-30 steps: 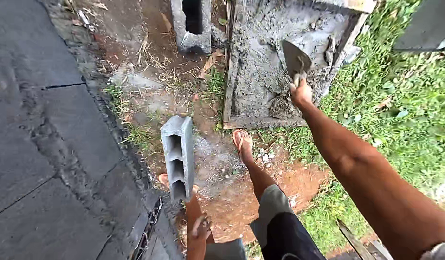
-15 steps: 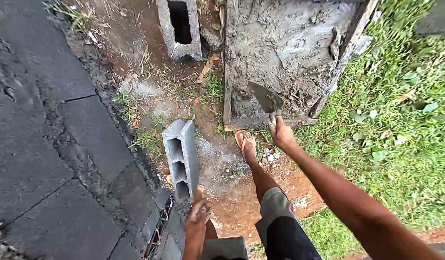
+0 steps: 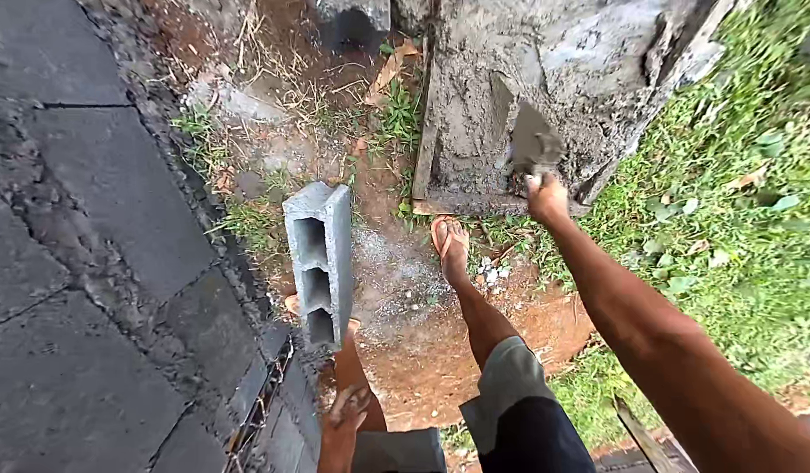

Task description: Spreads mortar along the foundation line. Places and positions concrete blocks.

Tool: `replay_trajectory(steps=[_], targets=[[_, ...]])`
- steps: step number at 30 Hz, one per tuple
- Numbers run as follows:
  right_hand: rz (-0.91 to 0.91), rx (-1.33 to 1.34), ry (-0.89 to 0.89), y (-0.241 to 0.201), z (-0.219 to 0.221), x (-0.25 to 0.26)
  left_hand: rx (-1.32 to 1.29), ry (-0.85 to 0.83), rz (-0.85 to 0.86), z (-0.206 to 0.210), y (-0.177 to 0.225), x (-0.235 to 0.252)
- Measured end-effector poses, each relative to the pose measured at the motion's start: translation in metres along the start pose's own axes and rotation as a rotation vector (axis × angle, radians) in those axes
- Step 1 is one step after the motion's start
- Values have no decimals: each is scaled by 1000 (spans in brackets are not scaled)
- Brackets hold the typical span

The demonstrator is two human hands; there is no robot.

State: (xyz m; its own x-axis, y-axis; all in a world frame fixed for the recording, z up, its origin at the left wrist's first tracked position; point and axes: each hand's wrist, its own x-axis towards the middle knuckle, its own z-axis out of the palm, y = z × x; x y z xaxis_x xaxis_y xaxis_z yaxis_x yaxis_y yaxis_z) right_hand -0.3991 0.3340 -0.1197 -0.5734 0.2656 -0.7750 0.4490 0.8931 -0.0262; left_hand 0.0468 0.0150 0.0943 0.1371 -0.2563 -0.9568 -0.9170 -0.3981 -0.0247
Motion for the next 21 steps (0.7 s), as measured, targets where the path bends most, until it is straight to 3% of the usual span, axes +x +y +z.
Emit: replay_trajectory(steps=[4,7,10,13,17,21], targets=[[-154,141,-134,-54,57,1,-23,8,-22,7,-11,6],[-228,346,-254,-71,70,3,-69,4,1,10,-7,-6],[-230,340,-293,-49,33,-24,-124,-21,78,8,2,-23],[-325,200,-264,-43,-20,-96,-183,-12,112,2,-8,-39],[-444,13,-332,-81,-55,-205,-214,-39,99,-16,-5,-61],[-669,-257,-439,-140,-66,-270,-230,-57,187,-40,10,-77]])
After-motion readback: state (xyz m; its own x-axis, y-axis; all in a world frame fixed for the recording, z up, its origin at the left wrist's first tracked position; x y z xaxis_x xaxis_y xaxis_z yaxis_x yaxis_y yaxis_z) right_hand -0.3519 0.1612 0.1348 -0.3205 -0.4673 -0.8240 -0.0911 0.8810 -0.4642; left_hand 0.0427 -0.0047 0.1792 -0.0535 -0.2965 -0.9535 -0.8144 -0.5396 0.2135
